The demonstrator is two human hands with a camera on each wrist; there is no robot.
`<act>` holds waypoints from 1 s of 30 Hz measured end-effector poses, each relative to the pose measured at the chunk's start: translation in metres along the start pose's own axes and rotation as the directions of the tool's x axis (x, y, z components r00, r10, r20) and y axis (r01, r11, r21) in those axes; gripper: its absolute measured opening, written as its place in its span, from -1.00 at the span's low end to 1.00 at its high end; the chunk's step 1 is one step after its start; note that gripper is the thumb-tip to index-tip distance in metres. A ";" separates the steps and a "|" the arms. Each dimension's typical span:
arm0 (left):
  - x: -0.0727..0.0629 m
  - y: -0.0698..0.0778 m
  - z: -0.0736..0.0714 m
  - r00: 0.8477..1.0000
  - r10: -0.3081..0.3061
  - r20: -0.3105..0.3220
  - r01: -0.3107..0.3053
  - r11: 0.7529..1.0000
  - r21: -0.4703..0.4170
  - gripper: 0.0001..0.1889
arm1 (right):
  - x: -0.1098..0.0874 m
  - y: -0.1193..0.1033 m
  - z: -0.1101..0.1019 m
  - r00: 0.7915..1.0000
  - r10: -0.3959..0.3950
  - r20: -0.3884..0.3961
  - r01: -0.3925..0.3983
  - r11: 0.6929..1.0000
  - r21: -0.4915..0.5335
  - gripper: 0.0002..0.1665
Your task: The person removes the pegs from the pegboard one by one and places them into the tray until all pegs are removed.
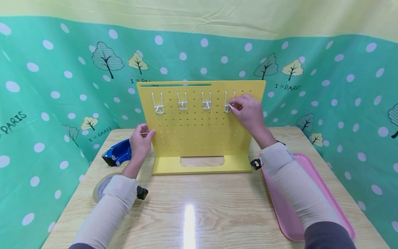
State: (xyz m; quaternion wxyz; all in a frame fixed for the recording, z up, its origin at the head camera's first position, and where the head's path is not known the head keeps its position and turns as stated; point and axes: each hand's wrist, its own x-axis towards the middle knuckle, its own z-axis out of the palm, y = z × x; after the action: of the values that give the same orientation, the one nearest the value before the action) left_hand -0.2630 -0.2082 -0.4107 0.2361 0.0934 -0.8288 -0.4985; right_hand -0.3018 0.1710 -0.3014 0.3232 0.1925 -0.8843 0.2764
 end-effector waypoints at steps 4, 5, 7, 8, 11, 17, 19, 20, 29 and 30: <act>-0.001 -0.001 0.000 1.000 -0.007 -0.005 0.007 1.000 0.000 -0.66 | 0.001 0.000 0.001 1.000 -0.021 -0.014 0.021 1.000 -0.010 -0.86; -0.001 -0.001 0.000 1.000 -0.006 -0.007 0.006 1.000 -0.002 -0.66 | 0.001 0.000 0.001 0.999 -0.029 -0.019 0.029 1.000 -0.011 -0.86; -0.001 0.000 0.000 1.000 -0.003 -0.010 0.003 1.000 -0.003 -0.65 | 0.000 0.000 0.001 0.999 -0.046 -0.030 0.046 0.999 -0.011 -0.86; -0.001 0.000 0.000 1.000 -0.002 -0.011 0.001 1.000 -0.002 -0.66 | 0.000 0.001 0.001 0.998 -0.052 -0.035 0.052 0.999 -0.011 -0.86; -0.001 0.001 0.000 1.000 0.002 -0.014 -0.003 1.000 -0.004 -0.66 | -0.001 0.001 0.000 0.997 -0.067 -0.049 0.066 0.998 -0.012 -0.86; -0.001 0.001 0.000 1.000 0.002 -0.013 -0.002 1.000 -0.006 -0.66 | -0.004 0.001 -0.004 0.994 -0.084 -0.066 0.085 0.996 0.015 -0.85; -0.002 0.001 0.000 1.000 0.005 -0.008 -0.005 1.000 -0.006 -0.66 | -0.005 0.001 -0.007 0.993 -0.089 -0.073 0.092 0.995 0.034 -0.86; -0.002 0.001 0.000 1.000 0.006 -0.005 -0.006 1.000 -0.006 -0.66 | -0.005 0.001 -0.008 0.993 -0.093 -0.077 0.096 0.994 0.043 -0.86; -0.003 0.002 -0.001 1.000 0.002 -0.010 -0.002 1.000 -0.010 -0.66 | -0.013 0.008 -0.022 0.993 -0.107 -0.056 0.110 0.992 0.058 -0.89; -0.003 0.002 -0.001 1.000 0.003 -0.007 -0.003 1.000 -0.010 -0.66 | -0.015 0.010 -0.024 0.994 -0.100 -0.047 0.103 0.993 0.055 -0.89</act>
State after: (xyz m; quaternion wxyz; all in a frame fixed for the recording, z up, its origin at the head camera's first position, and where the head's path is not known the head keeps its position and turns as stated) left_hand -0.2602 -0.2070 -0.4096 0.2402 0.0929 -0.8256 -0.5021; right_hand -0.2856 0.1960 -0.3003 0.3508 0.2402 -0.8577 0.2892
